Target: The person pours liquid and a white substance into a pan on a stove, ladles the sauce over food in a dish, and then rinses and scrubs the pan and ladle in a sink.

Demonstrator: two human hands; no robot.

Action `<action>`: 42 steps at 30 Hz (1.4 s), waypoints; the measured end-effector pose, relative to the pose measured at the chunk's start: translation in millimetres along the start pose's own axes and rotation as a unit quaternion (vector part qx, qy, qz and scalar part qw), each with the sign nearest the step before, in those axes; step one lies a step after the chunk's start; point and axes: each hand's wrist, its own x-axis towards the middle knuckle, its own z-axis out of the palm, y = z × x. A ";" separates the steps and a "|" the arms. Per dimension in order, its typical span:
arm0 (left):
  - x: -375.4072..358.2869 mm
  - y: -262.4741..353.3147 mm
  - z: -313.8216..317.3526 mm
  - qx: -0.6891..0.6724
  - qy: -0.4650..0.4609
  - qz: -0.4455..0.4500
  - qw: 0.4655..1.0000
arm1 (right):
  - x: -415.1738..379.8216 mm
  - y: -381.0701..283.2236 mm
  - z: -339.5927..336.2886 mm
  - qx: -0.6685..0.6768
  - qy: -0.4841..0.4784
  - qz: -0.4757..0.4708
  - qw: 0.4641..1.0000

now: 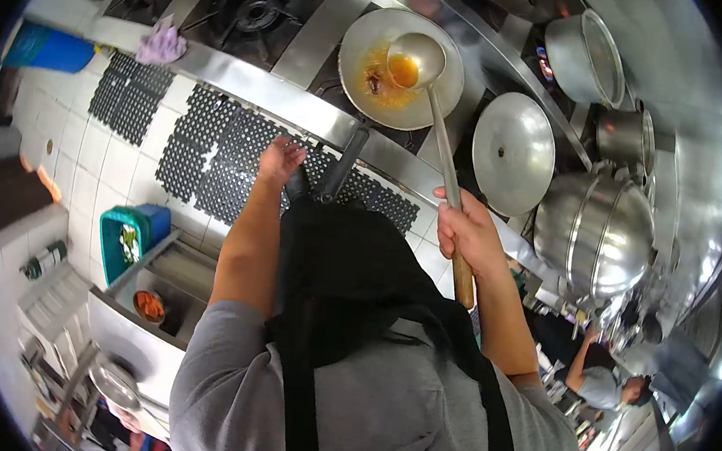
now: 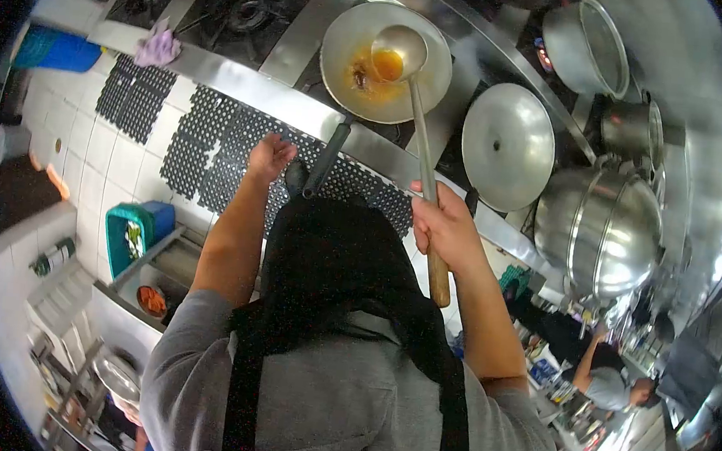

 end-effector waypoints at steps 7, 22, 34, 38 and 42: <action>26.8 -7.4 17.0 -0.037 -0.023 -0.023 0.999 | -42.0 -22.0 19.0 -0.110 0.062 -0.056 0.990; 28.6 -5.7 40.2 -0.060 -0.090 0.018 0.994 | 21.7 13.1 12.4 -0.257 0.175 -0.056 0.949; -10.4 -10.7 29.8 0.212 -0.082 0.021 0.974 | 59.6 3.8 36.8 -0.190 0.112 -0.038 0.975; -149.8 32.3 79.6 0.294 -0.229 -0.205 0.905 | 29.8 -1.7 37.1 -0.257 0.110 -0.014 0.960; -203.3 33.0 115.9 0.257 -0.306 -0.102 0.911 | 28.2 -1.9 20.2 -0.095 0.012 -0.017 0.995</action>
